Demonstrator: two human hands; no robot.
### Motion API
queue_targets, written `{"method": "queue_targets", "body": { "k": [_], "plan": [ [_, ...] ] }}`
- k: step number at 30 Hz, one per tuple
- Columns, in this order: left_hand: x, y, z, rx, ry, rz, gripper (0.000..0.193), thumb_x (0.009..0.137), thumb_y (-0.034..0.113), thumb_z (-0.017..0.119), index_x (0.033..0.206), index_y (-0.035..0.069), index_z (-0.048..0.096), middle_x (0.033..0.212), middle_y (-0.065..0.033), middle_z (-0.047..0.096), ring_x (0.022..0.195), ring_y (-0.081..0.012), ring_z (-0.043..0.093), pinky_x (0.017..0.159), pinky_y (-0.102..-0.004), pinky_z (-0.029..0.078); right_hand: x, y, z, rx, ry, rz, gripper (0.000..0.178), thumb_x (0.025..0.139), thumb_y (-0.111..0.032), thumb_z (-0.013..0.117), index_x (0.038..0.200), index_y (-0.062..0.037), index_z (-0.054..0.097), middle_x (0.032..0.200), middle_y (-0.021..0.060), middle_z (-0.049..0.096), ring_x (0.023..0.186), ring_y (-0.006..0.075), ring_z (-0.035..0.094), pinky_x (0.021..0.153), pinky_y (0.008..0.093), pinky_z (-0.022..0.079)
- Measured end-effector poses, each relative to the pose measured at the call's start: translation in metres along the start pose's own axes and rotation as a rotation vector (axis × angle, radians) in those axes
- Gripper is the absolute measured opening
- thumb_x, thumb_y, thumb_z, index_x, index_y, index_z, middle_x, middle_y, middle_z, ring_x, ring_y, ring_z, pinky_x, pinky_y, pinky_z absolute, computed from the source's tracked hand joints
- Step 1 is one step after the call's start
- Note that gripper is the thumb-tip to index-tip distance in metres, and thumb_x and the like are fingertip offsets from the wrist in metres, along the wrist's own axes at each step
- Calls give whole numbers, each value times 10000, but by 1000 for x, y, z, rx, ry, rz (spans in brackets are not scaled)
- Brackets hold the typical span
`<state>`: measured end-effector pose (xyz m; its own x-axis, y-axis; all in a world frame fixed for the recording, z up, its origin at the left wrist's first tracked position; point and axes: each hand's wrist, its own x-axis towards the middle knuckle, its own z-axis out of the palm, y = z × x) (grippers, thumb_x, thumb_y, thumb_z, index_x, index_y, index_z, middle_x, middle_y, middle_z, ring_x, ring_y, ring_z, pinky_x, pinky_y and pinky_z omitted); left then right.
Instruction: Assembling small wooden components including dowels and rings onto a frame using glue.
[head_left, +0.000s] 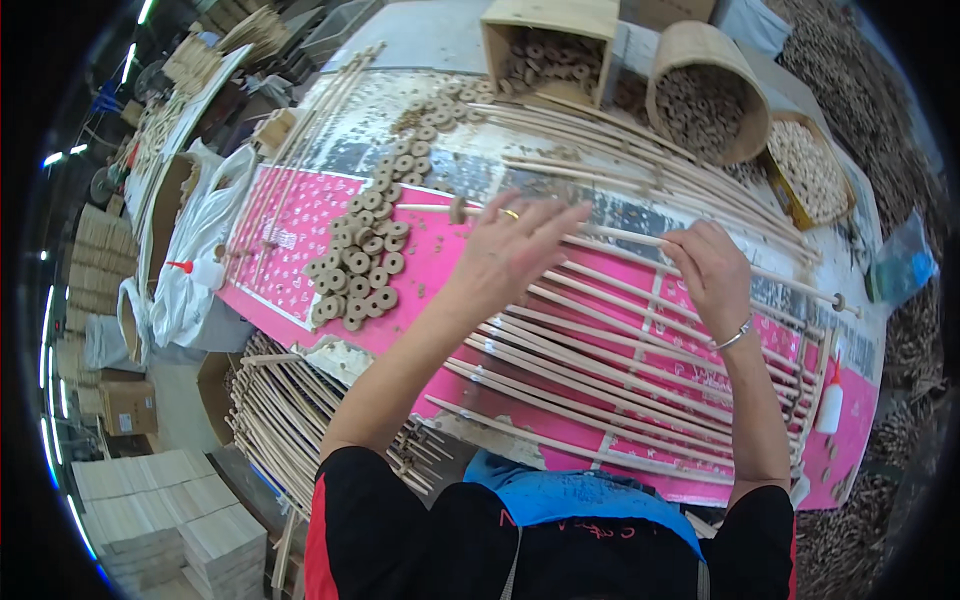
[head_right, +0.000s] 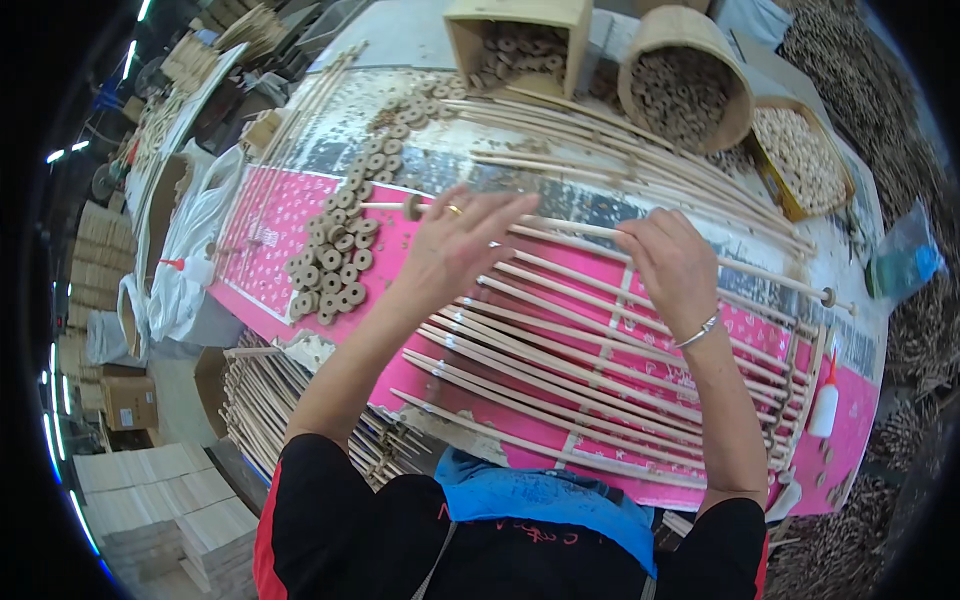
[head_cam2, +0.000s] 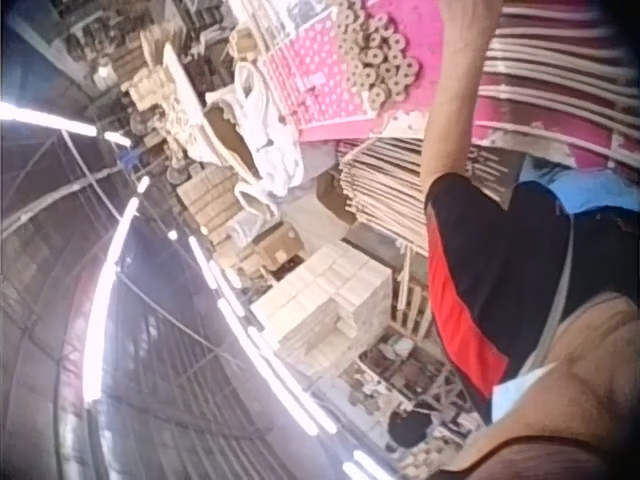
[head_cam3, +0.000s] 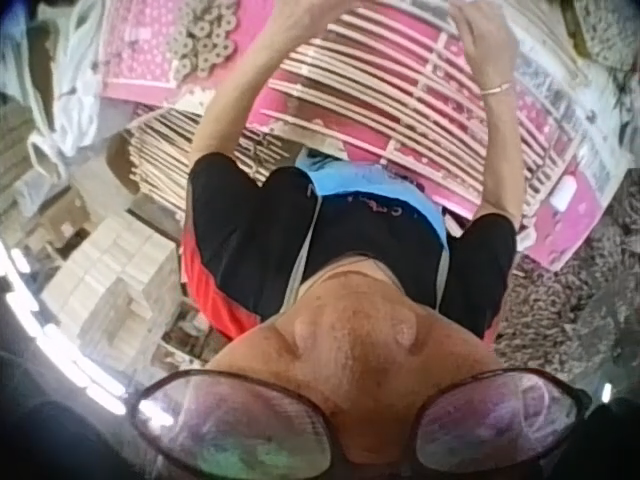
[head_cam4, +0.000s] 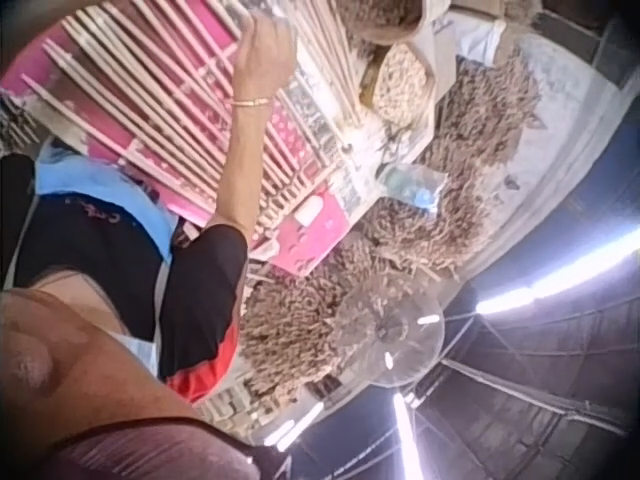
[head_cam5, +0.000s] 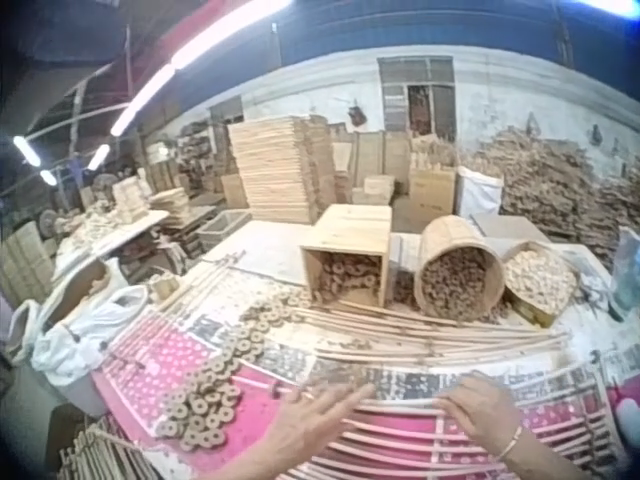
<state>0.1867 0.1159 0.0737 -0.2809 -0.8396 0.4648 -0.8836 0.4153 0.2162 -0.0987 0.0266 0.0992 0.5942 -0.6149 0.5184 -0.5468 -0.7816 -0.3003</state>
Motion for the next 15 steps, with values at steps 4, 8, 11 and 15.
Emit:
{"method": "queue_targets", "body": {
  "k": [4, 8, 11, 15],
  "plan": [
    [-17, -31, -21, 9, 148, -129, 447, 910, 28, 636, 1321, 200, 675, 931, -58, 637, 848, -220, 623, 775, -368, 525, 58, -59, 4, -18, 75, -166, 263, 887, -232, 734, 1115, -100, 727, 1066, 79, 672, 1016, 290, 626, 932, 451, 476],
    [-36, -116, -88, 315, 455, -271, 428, 939, -48, 576, 1293, 157, 700, 845, -79, 635, 754, -210, 619, 655, -342, 506, 69, -84, -10, 40, 226, -230, 394, 883, -186, 735, 1268, -115, 699, 1230, 103, 665, 1170, 329, 599, 1112, 512, 402],
    [-58, -188, -117, 438, 568, -481, 321, 1029, 63, 556, 1303, 158, 695, 960, -107, 673, 769, -244, 652, 670, -382, 517, 41, -73, 11, 136, 42, -118, 306, 883, -128, 735, 1184, -78, 723, 1200, 106, 671, 1143, 330, 607, 1048, 468, 435],
    [-104, -285, -104, 431, 473, -782, 298, 1026, 166, 570, 1297, 175, 692, 1088, -144, 688, 1007, -357, 663, 858, -469, 507, 6, -53, 26, 209, -76, 52, 229, 883, -78, 708, 1108, -47, 736, 1157, 130, 694, 1105, 331, 629, 962, 415, 466]
  ]
}}
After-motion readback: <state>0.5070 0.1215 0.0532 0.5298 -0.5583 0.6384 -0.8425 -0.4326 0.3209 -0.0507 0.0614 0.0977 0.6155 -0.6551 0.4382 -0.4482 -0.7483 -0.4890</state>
